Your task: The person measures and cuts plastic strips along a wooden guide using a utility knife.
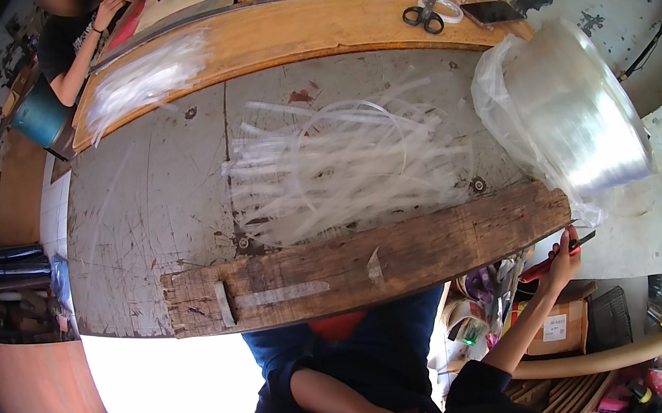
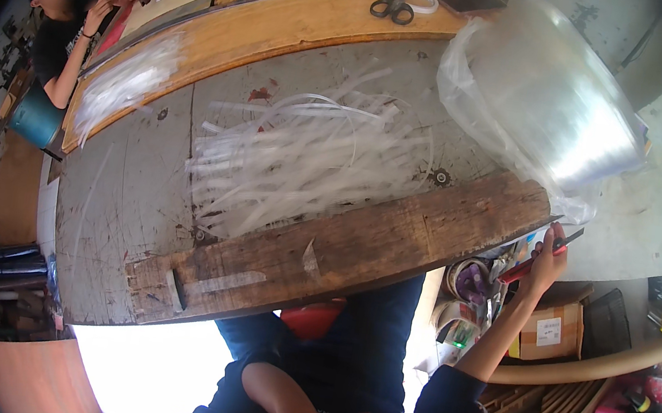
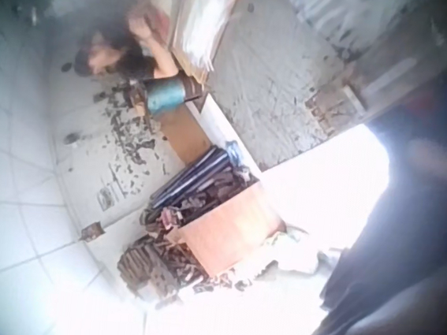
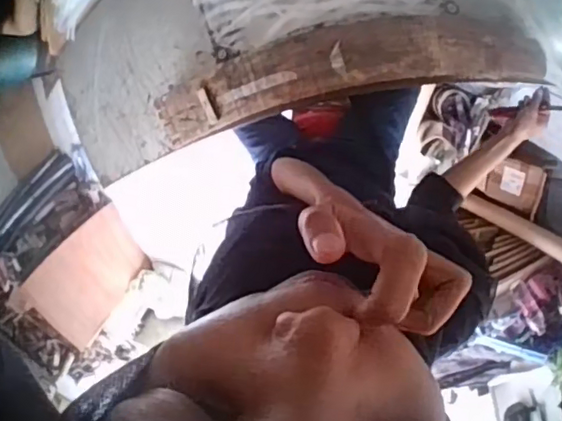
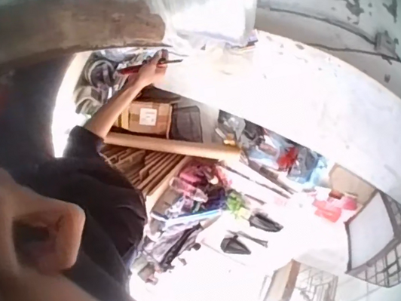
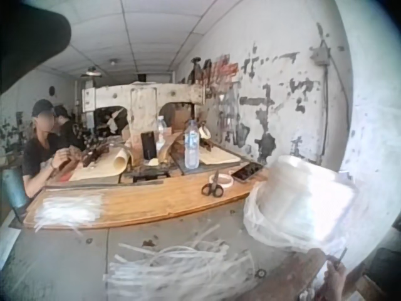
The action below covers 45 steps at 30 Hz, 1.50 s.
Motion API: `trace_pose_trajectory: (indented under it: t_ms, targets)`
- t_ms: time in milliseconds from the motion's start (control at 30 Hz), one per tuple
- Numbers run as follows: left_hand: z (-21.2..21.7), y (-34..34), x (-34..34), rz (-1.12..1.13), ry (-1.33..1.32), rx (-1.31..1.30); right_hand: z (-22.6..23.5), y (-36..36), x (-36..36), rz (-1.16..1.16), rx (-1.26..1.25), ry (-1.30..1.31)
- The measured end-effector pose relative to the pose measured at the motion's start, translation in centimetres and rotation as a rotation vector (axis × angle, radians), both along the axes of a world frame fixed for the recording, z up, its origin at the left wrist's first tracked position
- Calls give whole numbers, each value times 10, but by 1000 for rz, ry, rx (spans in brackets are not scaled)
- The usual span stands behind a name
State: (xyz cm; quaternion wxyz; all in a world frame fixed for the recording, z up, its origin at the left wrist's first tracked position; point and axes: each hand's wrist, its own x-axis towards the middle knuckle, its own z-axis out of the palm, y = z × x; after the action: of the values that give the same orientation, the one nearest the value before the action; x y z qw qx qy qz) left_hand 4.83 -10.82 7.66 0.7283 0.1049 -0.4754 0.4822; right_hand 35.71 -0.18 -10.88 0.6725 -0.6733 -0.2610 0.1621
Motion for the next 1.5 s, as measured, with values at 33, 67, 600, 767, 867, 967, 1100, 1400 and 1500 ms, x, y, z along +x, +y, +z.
trace_pose_trajectory:
  t_ms: [33, 67, 600, 767, 867, 967, 1100, 1400, 1500]
  targets:
    - [1, 0, -1, -31, 5, 12, -3, 2, 1, 0, -3, 1]
    - [3, 0, -2, -63, 9, 25, -6, 4, 3, -25, -31, -16]
    - [-29, 17, -20, -118, 131, 140, -3, 3, -4, 21, -12, -53]
    - [-62, 34, -41, 3, 716, 159, 30, -31, -34, 125, -64, -97]
    - [-80, 48, -42, 281, 1361, 309, 50, -50, -44, 344, -34, 42]
    - [-104, 44, -19, 628, 1726, 291, 74, -64, -86, 575, -67, 99]
    - [-123, 38, -8, 955, 1855, 310, 87, -63, -111, 584, -241, 132]
    - [-129, 17, -27, 853, 1890, 757, -62, -27, 38, -113, -99, 36]
    - [-140, 8, -33, 797, 1919, 787, -80, -12, 26, 10, -165, 269]
